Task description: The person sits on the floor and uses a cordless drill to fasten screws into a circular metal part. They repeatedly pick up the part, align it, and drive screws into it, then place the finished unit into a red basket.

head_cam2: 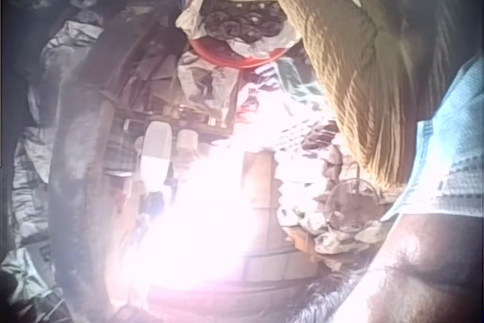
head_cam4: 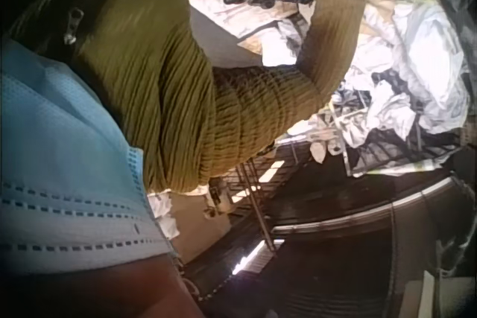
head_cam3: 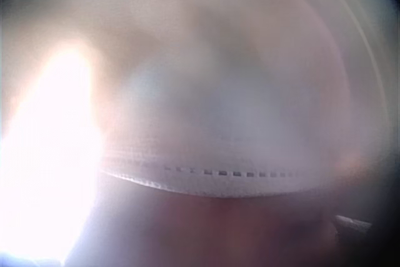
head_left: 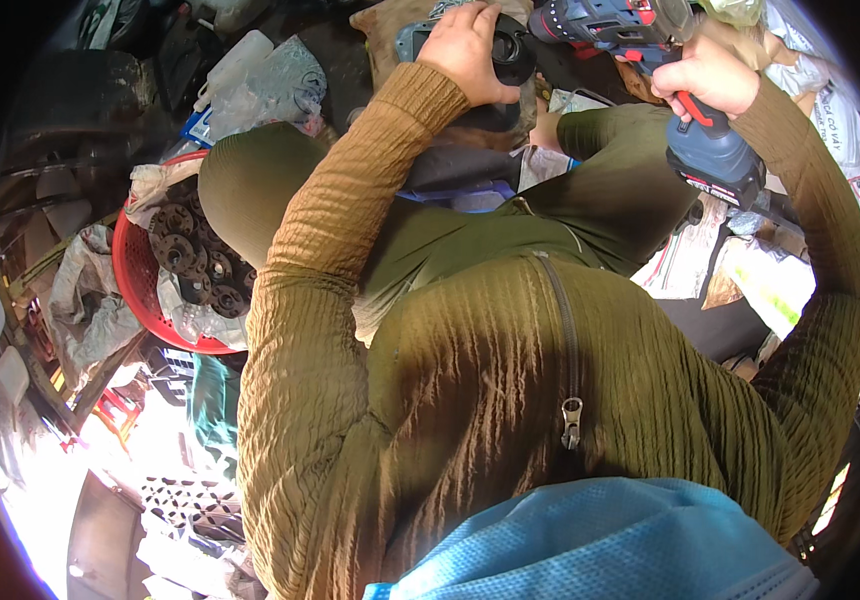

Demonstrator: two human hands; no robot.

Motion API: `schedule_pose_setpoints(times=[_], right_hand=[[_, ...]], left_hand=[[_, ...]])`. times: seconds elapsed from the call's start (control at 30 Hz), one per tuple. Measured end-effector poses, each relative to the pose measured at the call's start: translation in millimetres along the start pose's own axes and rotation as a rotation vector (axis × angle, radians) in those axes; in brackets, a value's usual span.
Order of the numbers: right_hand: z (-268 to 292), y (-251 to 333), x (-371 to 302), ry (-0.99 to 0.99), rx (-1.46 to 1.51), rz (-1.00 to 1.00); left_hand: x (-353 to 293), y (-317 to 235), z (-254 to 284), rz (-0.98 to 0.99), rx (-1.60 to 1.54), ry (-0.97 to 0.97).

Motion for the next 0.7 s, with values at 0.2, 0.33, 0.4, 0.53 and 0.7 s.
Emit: schedule_pose_setpoints(times=[0.2, 0.33, 0.4, 0.53, 0.7], right_hand=[[-8, 7, 12, 0.056, 0.02, 0.044], [-8, 3, 30, 0.052, 0.044, 0.076], [-6, 2, 40, 0.08, 0.023, 0.027], [-3, 1, 51, 0.075, 0.02, 0.007], [1, 2, 53, 0.144, 0.021, 0.002]], left_hand=[[-11, 8, -16, 0.057, -0.091, -0.01], [-13, 18, -38, 0.025, 0.023, -0.085], [-13, 23, -44, 0.03, 0.004, -0.086], [-7, 28, -46, 0.086, -0.049, 0.015], [-4, 28, -40, 0.098, -0.072, 0.052]])
Point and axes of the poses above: each hand's wrist, its own x-axis towards the middle knuckle, its own z-axis out of the back of the hand, y = z × x, the point moved 2 cm from there along x, towards the middle knuckle, and after that the axes turned 4 degrees about x, right-handed, at the moved point
